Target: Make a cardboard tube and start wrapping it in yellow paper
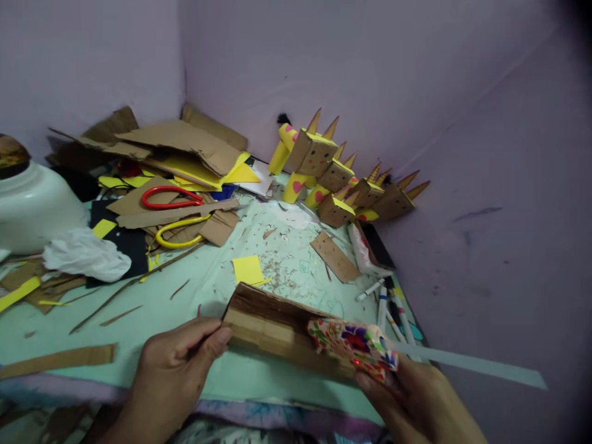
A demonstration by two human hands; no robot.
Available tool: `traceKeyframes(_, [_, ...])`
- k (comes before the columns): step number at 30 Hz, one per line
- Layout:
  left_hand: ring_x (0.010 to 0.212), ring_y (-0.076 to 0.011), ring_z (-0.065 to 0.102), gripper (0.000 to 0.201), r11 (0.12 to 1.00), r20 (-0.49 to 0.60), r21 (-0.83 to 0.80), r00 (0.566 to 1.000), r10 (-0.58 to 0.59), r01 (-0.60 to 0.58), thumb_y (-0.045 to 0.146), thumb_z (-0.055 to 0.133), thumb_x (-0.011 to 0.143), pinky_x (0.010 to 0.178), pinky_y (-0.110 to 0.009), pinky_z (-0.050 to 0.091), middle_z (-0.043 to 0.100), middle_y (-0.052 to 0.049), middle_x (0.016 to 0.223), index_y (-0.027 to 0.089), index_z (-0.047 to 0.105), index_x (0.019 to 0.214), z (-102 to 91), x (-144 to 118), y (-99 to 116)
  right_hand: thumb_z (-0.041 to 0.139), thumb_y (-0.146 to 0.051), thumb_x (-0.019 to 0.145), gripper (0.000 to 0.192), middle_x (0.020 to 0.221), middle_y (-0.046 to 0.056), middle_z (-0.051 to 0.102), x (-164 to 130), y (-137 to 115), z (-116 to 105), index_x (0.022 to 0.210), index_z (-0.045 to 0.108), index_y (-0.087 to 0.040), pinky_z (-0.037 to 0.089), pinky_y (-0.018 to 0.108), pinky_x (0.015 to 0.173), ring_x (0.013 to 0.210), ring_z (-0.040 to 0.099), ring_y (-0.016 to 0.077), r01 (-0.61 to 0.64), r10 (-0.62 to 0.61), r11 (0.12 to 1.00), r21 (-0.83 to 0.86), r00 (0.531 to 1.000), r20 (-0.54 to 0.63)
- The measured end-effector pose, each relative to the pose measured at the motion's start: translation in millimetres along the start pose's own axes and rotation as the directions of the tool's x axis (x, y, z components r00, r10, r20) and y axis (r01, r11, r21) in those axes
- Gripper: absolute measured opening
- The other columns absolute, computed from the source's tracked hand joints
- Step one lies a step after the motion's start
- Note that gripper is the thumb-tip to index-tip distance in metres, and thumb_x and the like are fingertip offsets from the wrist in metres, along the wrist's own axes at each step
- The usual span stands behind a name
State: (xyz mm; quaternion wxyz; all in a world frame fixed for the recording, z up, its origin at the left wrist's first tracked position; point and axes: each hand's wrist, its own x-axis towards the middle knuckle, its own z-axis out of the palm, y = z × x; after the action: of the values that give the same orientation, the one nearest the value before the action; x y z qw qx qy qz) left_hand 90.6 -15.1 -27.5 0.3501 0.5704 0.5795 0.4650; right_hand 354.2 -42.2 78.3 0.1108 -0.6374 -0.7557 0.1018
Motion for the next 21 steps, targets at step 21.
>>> traceKeyframes(21, [0.053,-0.0152,0.063,0.022,0.913,-0.175,-0.182,0.902,-0.395,0.365,0.046,0.071,0.056,0.053,-0.019,0.051,0.066,0.008,0.05,0.026,0.071,0.065,10.7,-5,17,0.054,-0.047,0.084,0.034,0.09,0.008,0.072,-34,31,14,0.097,0.069,-0.019,0.055,0.031,0.081,0.087,0.068,0.0239,-0.321,0.325,0.858,0.401,0.944,0.06])
